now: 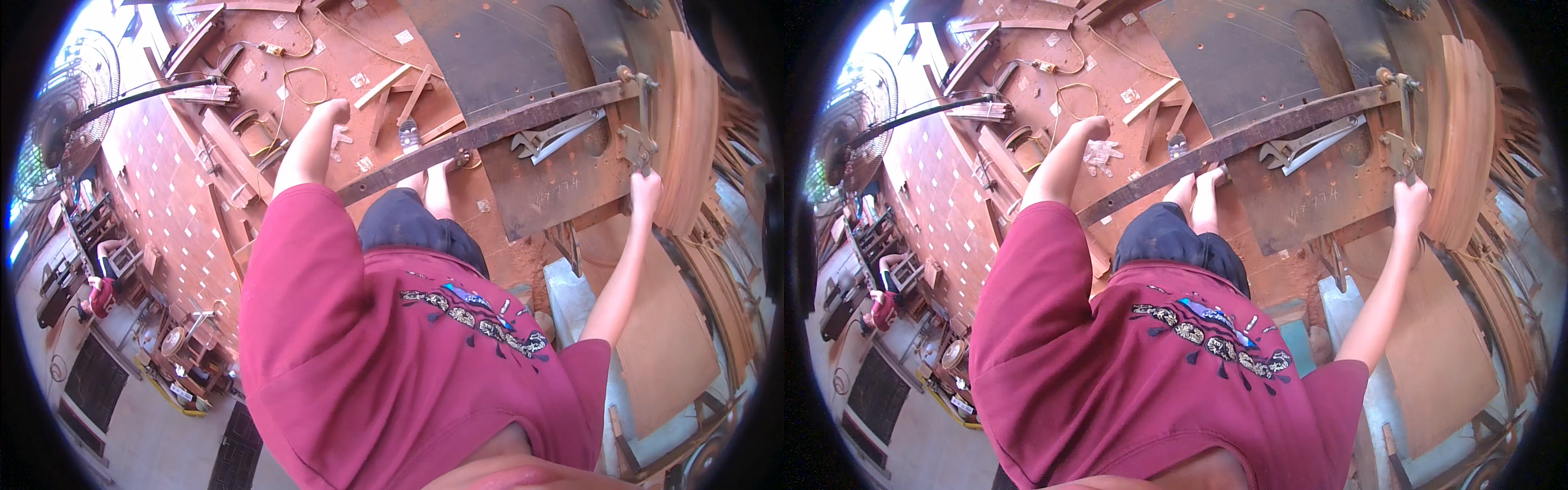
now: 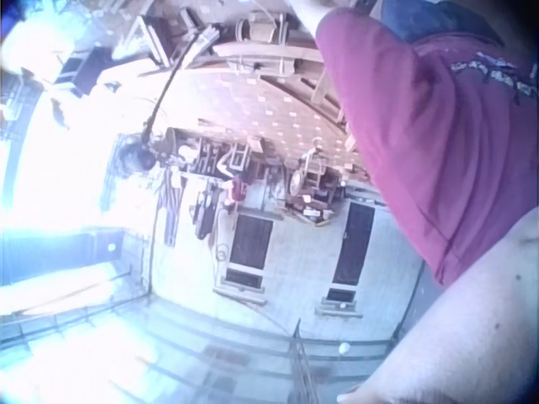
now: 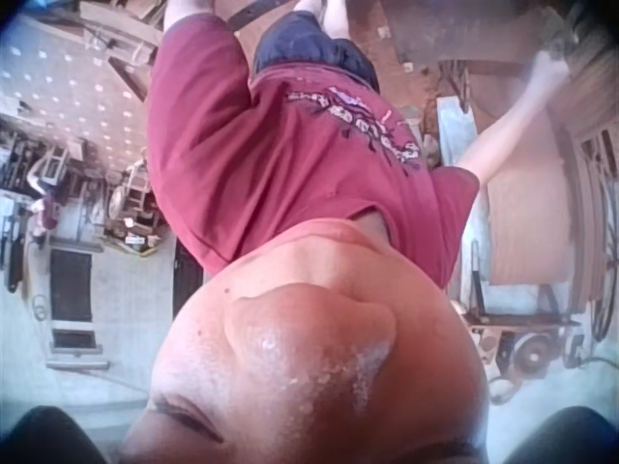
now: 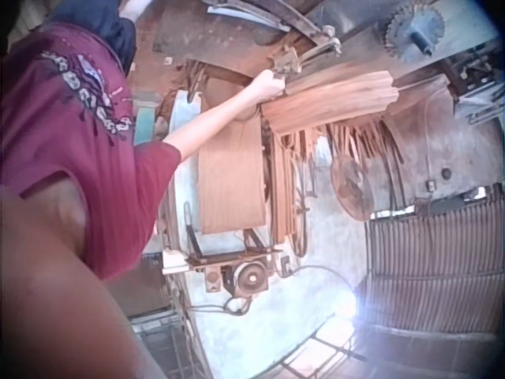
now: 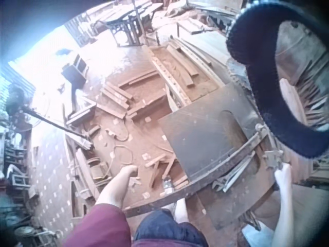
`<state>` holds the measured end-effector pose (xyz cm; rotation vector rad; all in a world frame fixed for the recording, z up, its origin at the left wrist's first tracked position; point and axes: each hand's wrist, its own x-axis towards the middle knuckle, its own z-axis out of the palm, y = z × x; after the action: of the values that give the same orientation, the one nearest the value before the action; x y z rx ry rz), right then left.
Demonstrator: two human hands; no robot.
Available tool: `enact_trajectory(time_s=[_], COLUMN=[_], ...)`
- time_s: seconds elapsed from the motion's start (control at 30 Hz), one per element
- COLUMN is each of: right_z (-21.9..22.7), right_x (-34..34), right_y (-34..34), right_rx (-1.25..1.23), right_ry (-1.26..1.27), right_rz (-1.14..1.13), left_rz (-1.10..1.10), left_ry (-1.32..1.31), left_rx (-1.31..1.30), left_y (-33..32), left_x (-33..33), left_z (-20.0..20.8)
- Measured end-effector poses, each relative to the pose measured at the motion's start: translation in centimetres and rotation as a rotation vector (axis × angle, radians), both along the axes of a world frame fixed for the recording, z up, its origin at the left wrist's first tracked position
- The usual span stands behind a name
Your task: The person uses a circular saw to cut small wooden pieces. They repeatedly position each piece against the saw blade, push it through, and remove the cut piece. The process is repeated for multiple pieces throughout the clip.
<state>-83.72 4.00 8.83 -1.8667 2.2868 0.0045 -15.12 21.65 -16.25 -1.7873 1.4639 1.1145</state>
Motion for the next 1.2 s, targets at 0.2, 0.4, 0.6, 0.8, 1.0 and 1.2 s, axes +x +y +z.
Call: enact_trajectory(time_s=[0.2, 0.4, 0.6, 0.8, 1.0, 1.2], right_z=[-0.2, 3.5, 3.9, 3.1, -5.3, -4.8], right_x=[0.1, 4.8, 3.7, -2.1, -12.2, -8.7], right_y=[1.3, 1.4, 1.2, -3.9, -11.0, -12.5], right_rx=[-0.054, -0.001, 0.148, -0.121, 0.011, 0.162], right_ry=[-0.002, -0.053, -0.142, -0.846, -0.110, 0.175], right_rz=[0.015, 0.008, -0.073, 0.178, -0.100, -0.015], left_rz=[0.122, 0.502, 0.503, 0.313, 0.315, 0.369], left_ry=[0.156, 0.281, 0.461, 0.090, 0.080, -0.007], left_rx=[-0.449, -0.990, -0.747, -0.862, -0.927, -0.945], left_y=[-0.2, 1.1, 2.4, 4.9, 4.3, 5.2], left_x=[-0.1, -4.2, -15.2, -22.6, -22.7, -23.3], left_z=[10.2, 20.2, 22.1, 24.8, 24.5, 24.9])
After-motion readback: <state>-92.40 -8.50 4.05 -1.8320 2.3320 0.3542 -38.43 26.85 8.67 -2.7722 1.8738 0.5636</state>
